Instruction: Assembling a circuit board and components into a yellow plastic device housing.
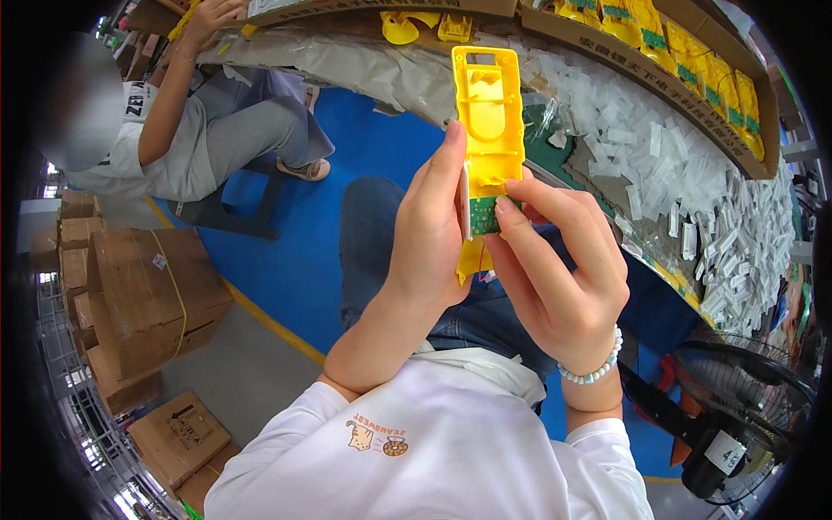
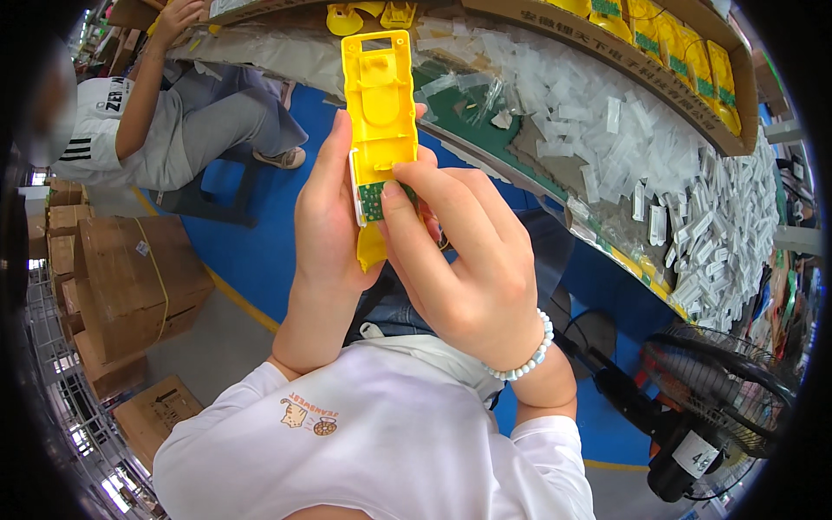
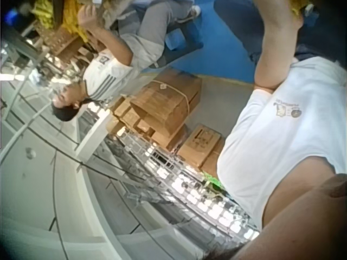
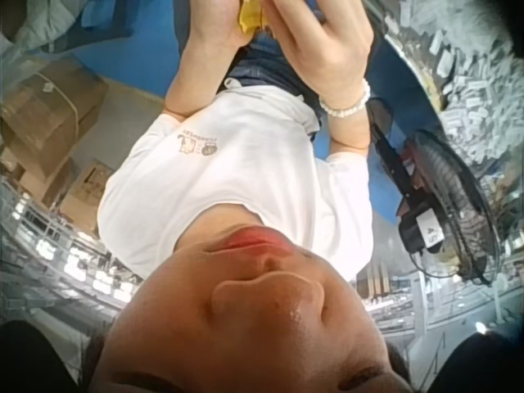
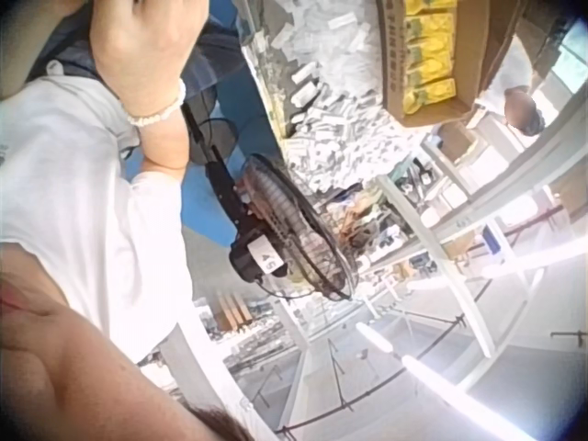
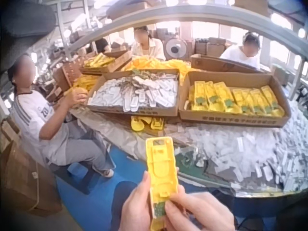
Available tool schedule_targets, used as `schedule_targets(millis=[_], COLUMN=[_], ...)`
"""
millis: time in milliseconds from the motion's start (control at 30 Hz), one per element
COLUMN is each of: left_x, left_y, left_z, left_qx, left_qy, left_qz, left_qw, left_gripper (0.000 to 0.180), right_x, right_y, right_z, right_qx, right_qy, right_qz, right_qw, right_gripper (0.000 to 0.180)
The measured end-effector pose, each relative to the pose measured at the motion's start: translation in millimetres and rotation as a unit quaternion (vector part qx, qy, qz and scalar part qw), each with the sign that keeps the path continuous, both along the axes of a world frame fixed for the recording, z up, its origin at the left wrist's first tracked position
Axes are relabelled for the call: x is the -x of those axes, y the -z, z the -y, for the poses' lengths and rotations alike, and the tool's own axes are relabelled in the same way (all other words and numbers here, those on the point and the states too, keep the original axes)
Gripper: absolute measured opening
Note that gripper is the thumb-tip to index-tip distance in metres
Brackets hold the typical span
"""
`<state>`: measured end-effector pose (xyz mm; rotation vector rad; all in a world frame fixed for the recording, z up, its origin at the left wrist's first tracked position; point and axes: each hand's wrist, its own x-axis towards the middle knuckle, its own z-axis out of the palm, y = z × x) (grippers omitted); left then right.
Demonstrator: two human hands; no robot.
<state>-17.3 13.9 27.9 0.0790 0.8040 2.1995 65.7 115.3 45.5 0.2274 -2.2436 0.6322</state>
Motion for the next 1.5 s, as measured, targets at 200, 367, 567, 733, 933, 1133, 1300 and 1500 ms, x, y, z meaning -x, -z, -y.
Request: schedule_targets(millis=[200, 367, 567, 733, 933, 1133, 1300, 1500], left_x=[-0.2, -3.2, -4.3, -5.3, -3.6, -6.6, -2.3, -4.8], left_y=[-5.4, -5.6, -8.1, -8.1, -7.2, -7.8, -2.4, -6.2], left_z=[-0.6, 1.8, -0.7, -1.2, -0.6, -1.8, 0.5, 2.3], left_qx=[0.000, -0.003, 0.040, 0.052, 0.050, 0.038, 0.024, 0.032], left_qy=[0.009, 0.009, -0.026, -0.037, -0.030, -0.036, -0.023, -0.061], left_qz=[-0.014, -0.033, -0.036, -0.043, -0.042, -0.037, -0.035, -0.051], left_qw=[1.000, 0.999, 0.998, 0.997, 0.997, 0.998, 0.999, 0.996], left_gripper=[0.044, 0.046, 0.048, 0.048, 0.048, 0.046, 0.044, 0.042], right_x=[2.0, 0.9, 1.7, 3.8, 4.7, 3.6, 0.0, -3.8], right_y=[5.3, 5.4, 9.3, 9.0, 10.7, 11.3, 1.1, -1.3], right_z=[-0.7, -0.6, 1.8, -3.1, -2.3, -3.4, -0.5, 5.3], right_qx=[-0.008, -0.013, -0.016, -0.017, -0.027, -0.025, 0.004, 0.135], right_qy=[-0.017, -0.043, -0.042, -0.063, -0.057, -0.054, -0.042, 0.005], right_qz=[-0.045, -0.044, -0.030, -0.025, -0.034, -0.024, 0.016, 0.023], right_qw=[0.999, 0.998, 0.999, 0.998, 0.997, 0.998, 0.999, 0.991], right_gripper=[0.032, 0.033, 0.033, 0.032, 0.031, 0.031, 0.029, 0.022])
